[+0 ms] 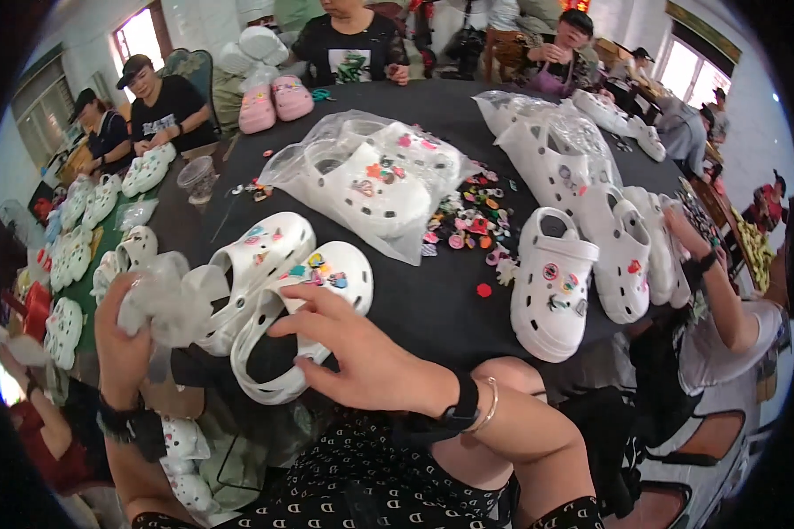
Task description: Decorating white clogs with colorful charms in a workshop setting.
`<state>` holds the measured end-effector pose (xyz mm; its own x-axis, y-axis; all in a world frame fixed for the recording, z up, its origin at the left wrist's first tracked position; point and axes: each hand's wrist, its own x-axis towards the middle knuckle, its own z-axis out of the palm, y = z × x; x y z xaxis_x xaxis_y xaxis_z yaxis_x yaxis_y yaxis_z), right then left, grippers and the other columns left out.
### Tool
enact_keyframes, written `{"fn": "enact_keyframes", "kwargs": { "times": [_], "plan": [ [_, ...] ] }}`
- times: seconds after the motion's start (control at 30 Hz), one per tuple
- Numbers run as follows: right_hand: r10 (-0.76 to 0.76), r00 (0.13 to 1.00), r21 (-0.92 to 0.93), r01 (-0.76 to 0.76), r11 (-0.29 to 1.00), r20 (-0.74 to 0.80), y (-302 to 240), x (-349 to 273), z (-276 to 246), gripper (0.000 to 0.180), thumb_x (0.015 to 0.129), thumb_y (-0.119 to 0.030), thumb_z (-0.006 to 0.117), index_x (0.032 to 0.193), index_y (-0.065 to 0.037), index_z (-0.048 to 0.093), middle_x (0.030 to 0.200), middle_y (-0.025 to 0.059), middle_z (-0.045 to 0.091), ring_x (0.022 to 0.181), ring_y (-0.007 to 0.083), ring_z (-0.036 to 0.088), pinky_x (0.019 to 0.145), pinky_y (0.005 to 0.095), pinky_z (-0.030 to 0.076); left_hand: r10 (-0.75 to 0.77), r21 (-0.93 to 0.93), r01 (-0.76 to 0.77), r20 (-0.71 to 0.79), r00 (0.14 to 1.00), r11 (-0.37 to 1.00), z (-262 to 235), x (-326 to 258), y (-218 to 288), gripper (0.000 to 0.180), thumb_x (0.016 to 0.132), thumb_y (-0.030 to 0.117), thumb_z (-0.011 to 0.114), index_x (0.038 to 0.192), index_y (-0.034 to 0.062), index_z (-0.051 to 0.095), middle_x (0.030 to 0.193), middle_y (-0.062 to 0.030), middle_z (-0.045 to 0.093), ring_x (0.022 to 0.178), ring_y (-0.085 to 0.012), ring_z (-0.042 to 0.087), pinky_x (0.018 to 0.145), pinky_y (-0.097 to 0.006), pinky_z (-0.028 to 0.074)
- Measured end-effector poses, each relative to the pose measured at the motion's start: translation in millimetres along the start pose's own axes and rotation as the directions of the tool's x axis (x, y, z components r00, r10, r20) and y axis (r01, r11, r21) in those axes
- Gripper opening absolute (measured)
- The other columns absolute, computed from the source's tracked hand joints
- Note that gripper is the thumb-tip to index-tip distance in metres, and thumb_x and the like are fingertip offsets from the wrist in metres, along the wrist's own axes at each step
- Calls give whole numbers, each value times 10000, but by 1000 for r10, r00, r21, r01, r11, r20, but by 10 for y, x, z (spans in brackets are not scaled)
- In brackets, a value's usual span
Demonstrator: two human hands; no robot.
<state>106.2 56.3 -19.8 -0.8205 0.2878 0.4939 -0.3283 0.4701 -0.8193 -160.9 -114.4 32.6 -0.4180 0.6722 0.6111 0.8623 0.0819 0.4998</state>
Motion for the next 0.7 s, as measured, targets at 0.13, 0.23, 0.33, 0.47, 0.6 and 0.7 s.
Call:
{"fn": "enact_keyframes", "kwargs": {
  "times": [0.13,0.23,0.33,0.47,0.6,0.7],
  "plan": [
    [41,998,-653,-4,758,42,16,-149,-22,494,741,-31,701,1219,-94,595,1436,174,396,1300,402,398,1013,513,397,118,22,-133,339,934,991,211,360,27,377,702,7,606,1078,-9,618,1031,-146,675,999,-278,653,900,-345,483],
    [87,986,-723,44,689,142,17,-187,-14,492,746,-48,703,1225,-92,600,1464,168,358,1312,407,376,999,536,402,44,-92,11,575,817,996,462,461,-84,365,691,-11,594,1056,-5,622,961,-148,672,926,-302,666,846,-340,500],
    [104,981,-757,58,651,164,23,-150,28,471,749,-61,705,1210,-88,611,1475,167,334,1311,406,376,990,535,411,54,22,-87,634,771,996,703,506,-336,375,703,-42,571,1066,28,631,943,-138,661,906,-362,651,832,-376,510],
    [81,984,-761,68,645,157,60,-141,49,455,743,-59,690,1193,-85,622,1461,180,346,1294,421,383,975,540,419,247,113,-332,460,853,937,879,537,-449,395,765,40,670,1152,47,591,1112,-175,615,958,-370,634,855,-400,497],
    [63,986,-789,86,608,156,86,-145,84,443,747,-65,664,1187,-84,618,1454,190,350,1285,437,386,968,549,419,169,276,-268,336,927,923,1045,654,-581,455,787,20,626,1224,78,510,1183,-240,448,1010,-438,541,861,-449,463],
    [67,985,-792,89,604,161,64,-138,49,392,776,-75,632,1165,-57,597,1453,203,356,1284,438,398,970,544,419,223,605,-408,360,906,684,1078,714,-378,413,732,-5,627,1131,50,537,1054,-192,472,1000,-388,497,836,-446,438]
  ]
}}
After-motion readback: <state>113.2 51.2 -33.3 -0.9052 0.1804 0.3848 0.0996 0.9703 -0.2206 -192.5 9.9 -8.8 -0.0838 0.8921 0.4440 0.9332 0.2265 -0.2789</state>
